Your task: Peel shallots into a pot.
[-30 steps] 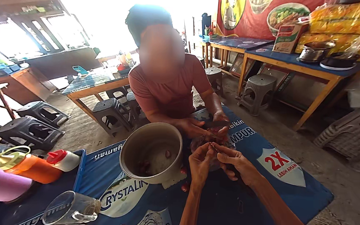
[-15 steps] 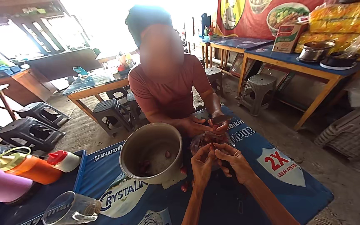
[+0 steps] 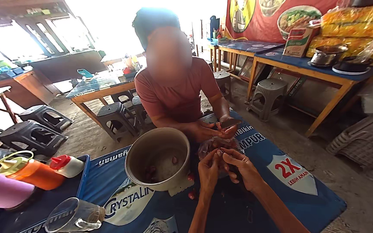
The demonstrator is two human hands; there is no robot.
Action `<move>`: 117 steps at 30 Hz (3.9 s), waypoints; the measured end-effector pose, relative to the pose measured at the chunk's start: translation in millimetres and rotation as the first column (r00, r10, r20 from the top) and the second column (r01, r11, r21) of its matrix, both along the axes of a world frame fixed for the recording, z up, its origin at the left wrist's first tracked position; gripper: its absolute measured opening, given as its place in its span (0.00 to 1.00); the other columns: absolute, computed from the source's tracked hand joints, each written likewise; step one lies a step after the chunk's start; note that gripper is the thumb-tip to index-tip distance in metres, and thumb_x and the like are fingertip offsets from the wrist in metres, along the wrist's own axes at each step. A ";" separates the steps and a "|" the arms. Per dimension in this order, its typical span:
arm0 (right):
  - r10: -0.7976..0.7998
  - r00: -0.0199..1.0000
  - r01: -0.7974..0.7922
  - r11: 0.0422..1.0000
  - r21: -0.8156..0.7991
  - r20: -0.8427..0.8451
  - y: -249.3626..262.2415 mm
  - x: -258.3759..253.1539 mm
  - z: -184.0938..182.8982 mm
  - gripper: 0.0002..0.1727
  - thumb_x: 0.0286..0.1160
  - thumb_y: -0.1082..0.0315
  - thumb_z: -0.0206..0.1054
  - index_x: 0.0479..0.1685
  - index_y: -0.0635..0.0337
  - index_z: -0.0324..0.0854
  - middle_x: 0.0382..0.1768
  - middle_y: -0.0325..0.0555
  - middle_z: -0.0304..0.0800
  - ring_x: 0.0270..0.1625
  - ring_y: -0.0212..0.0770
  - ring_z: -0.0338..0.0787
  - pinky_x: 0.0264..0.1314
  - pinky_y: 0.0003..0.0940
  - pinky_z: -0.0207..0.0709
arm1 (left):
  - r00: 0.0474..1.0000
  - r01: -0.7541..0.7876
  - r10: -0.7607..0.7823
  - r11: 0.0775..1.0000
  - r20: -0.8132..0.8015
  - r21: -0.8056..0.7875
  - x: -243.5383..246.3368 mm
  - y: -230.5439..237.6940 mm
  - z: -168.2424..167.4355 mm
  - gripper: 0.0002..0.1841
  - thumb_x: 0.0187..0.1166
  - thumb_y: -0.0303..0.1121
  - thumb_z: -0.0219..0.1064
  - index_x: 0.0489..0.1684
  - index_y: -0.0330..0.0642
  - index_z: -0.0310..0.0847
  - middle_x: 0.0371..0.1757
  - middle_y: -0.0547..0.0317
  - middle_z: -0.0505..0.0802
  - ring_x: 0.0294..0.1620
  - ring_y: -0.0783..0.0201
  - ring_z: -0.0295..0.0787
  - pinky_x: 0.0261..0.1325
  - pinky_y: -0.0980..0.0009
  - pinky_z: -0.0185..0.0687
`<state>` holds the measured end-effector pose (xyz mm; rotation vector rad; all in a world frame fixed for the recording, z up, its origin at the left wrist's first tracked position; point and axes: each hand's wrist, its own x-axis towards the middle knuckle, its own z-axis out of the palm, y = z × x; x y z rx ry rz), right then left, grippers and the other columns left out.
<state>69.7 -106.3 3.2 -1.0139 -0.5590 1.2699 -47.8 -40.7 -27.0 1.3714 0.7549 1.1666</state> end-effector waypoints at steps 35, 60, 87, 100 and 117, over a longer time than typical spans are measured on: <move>0.269 0.962 -0.271 0.961 -0.058 -0.039 6.7 18.8 -10.8 0.21 0.86 0.63 0.60 0.77 0.49 0.75 0.23 0.37 0.79 0.12 0.26 0.74 0.10 0.19 0.68 | 0.994 -0.001 -0.002 0.999 0.108 0.034 -10.3 8.3 -0.8 0.11 0.83 0.21 0.62 0.55 0.24 0.86 0.44 0.53 0.96 0.43 0.72 0.93 0.53 0.76 0.88; 0.153 0.978 -0.159 0.987 -0.032 -0.140 15.6 7.9 -2.2 0.14 0.89 0.64 0.56 0.67 0.54 0.77 0.23 0.39 0.80 0.12 0.26 0.74 0.09 0.19 0.69 | 0.967 0.082 -0.050 0.990 0.249 -0.119 -2.9 11.6 2.5 0.11 0.82 0.22 0.62 0.57 0.25 0.82 0.45 0.51 0.94 0.46 0.67 0.92 0.56 0.71 0.89; 0.225 0.974 -0.226 0.973 -0.045 -0.042 14.3 18.1 -1.3 0.25 0.90 0.63 0.55 0.84 0.50 0.71 0.19 0.36 0.75 0.10 0.26 0.70 0.09 0.18 0.65 | 0.985 0.062 -0.058 0.998 0.161 -0.019 -8.2 16.1 6.9 0.13 0.84 0.23 0.62 0.59 0.25 0.85 0.50 0.50 0.95 0.50 0.67 0.92 0.60 0.72 0.87; 0.109 0.994 -0.109 0.993 -0.036 0.007 17.5 14.6 -2.3 0.23 0.88 0.64 0.58 0.81 0.53 0.75 0.20 0.40 0.79 0.10 0.28 0.72 0.08 0.21 0.67 | 0.973 0.047 -0.017 0.991 0.230 -0.125 -7.0 19.1 7.1 0.12 0.84 0.22 0.61 0.57 0.25 0.86 0.48 0.49 0.95 0.49 0.65 0.92 0.59 0.71 0.87; 0.197 0.965 -0.209 0.977 0.053 0.174 10.5 14.9 -6.4 0.26 0.88 0.66 0.58 0.85 0.53 0.71 0.22 0.38 0.81 0.11 0.27 0.71 0.10 0.20 0.67 | 0.952 0.004 0.069 0.971 0.297 -0.241 0.1 15.3 6.4 0.08 0.78 0.20 0.68 0.49 0.27 0.89 0.43 0.51 0.96 0.45 0.66 0.93 0.56 0.71 0.88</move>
